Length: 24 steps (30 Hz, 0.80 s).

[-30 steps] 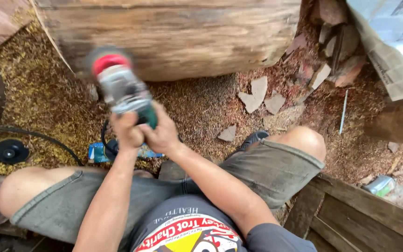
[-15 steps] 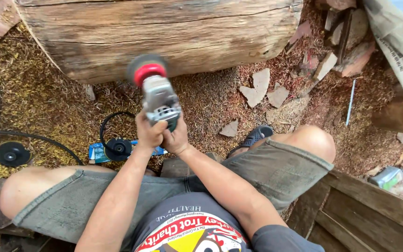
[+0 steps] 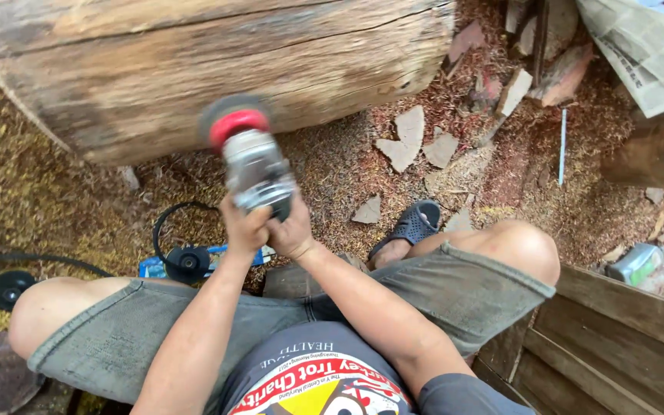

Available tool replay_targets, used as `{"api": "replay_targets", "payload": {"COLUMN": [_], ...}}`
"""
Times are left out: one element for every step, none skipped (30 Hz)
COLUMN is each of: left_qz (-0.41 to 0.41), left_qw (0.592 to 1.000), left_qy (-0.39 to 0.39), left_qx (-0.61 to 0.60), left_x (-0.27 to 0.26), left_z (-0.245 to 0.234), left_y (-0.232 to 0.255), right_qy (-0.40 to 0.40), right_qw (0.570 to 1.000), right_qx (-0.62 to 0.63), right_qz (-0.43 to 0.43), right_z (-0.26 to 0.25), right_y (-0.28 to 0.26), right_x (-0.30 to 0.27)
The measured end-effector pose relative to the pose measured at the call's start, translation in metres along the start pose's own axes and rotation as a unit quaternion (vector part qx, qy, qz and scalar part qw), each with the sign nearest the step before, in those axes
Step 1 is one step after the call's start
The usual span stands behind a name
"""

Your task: Sand and shape a large wood log using an angle grinder and apply glue to cracks.

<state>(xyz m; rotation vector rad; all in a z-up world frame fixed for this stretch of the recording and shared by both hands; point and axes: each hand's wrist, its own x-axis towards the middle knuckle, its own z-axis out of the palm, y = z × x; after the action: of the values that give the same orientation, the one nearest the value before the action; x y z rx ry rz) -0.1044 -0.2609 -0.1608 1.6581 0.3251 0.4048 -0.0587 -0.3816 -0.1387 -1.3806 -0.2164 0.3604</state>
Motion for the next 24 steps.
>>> {"api": "replay_targets", "payload": {"left_qz": [0.05, 0.051, 0.058, 0.067, 0.071, 0.115, 0.16, 0.155, 0.133, 0.12, 0.125, 0.043, -0.039, -0.038, -0.026, -0.009, -0.003, 0.031, 0.065, 0.066, 0.038, 0.011, 0.013, -0.064], "left_qw": [0.996, 0.996, 0.996, 0.993, 0.993, 0.987, 0.977, 0.978, 0.982, 0.983, 0.983, 0.997, 0.999, 0.999, 0.999, 0.995, 0.995, 0.997, 0.996, 0.996, 0.999, 0.998, 0.998, 0.995], "left_qy": [0.02, 0.017, 0.053, 0.088, 0.085, 0.078, 0.071, 0.065, 0.027, -0.009, -0.013, -0.014, -0.016, -0.02, 0.024, 0.072, 0.073, 0.067, 0.06, 0.056, 0.012, -0.026, -0.026, -0.05], "left_qx": [0.067, 0.068, 0.051, 0.034, 0.035, 0.08, 0.124, 0.124, 0.133, 0.139, 0.137, 0.062, -0.013, -0.014, -0.041, -0.068, -0.069, -0.025, 0.019, 0.015, 0.034, 0.054, 0.051, 0.052], "left_x": [-0.006, -0.005, -0.004, -0.002, 0.004, 0.005, 0.005, 0.0, -0.006, 0.001, 0.001, -0.002, -0.005, -0.008, -0.011, -0.01, -0.01, -0.009, -0.009, -0.001, 0.007, 0.015, 0.031, 0.047], "left_z": [-0.003, 0.001, 0.006, 0.01, 0.015, 0.02, 0.024, 0.03, 0.036, 0.044, 0.042, 0.039, 0.036, 0.038, 0.039, 0.041, 0.04, 0.04, 0.039, 0.052, 0.065, 0.076, 0.093, 0.108], "left_y": [-0.01, 0.004, 0.017, 0.03, 0.021, 0.012, 0.003, -0.001, -0.002, -0.005, -0.009, -0.012, -0.015, -0.009, -0.003, 0.003, -0.004, -0.012, -0.021, -0.012, -0.003, 0.007, 0.034, 0.063], "right_qy": [-0.019, -0.016, -0.064, -0.11, -0.107, -0.078, -0.048, -0.044, 0.001, 0.044, 0.049, 0.042, 0.035, 0.038, 0.002, -0.038, -0.038, -0.05, -0.062, -0.057, -0.016, 0.02, 0.02, 0.066], "right_qw": [1.0, 1.0, 0.99, 0.965, 0.965, 0.972, 0.977, 0.978, 0.993, 0.998, 0.998, 0.998, 0.999, 0.998, 0.993, 0.978, 0.978, 0.98, 0.981, 0.981, 0.987, 0.99, 0.99, 0.996], "right_qx": [-0.009, -0.008, -0.121, -0.231, -0.23, -0.211, -0.193, -0.192, -0.119, -0.046, -0.047, -0.044, -0.042, -0.041, -0.114, -0.186, -0.187, -0.18, -0.174, -0.176, -0.156, -0.135, -0.138, -0.053], "right_qz": [-0.015, -0.016, -0.039, -0.062, -0.065, -0.07, -0.076, -0.068, -0.028, 0.002, -0.002, 0.0, 0.002, 0.0, -0.04, -0.083, -0.09, -0.072, -0.055, -0.056, -0.039, -0.024, -0.026, -0.025], "right_z": [-0.003, -0.007, -0.011, -0.014, -0.018, -0.022, -0.025, -0.028, -0.032, -0.036, -0.038, -0.039, -0.04, -0.041, -0.042, -0.044, -0.046, -0.048, -0.05, -0.055, -0.06, -0.064, -0.069, -0.072], "right_y": [-0.007, -0.008, -0.01, -0.011, -0.004, 0.004, 0.013, 0.016, 0.018, 0.019, 0.014, 0.008, 0.002, -0.002, -0.006, -0.012, -0.014, -0.015, -0.016, -0.011, -0.005, 0.001, -0.003, -0.008], "right_x": [0.004, 0.004, 0.003, 0.005, 0.006, 0.001, -0.005, -0.01, -0.017, -0.011, -0.007, -0.007, -0.007, -0.006, -0.006, -0.001, 0.0, -0.001, -0.001, -0.002, -0.003, -0.003, 0.003, 0.01]}}
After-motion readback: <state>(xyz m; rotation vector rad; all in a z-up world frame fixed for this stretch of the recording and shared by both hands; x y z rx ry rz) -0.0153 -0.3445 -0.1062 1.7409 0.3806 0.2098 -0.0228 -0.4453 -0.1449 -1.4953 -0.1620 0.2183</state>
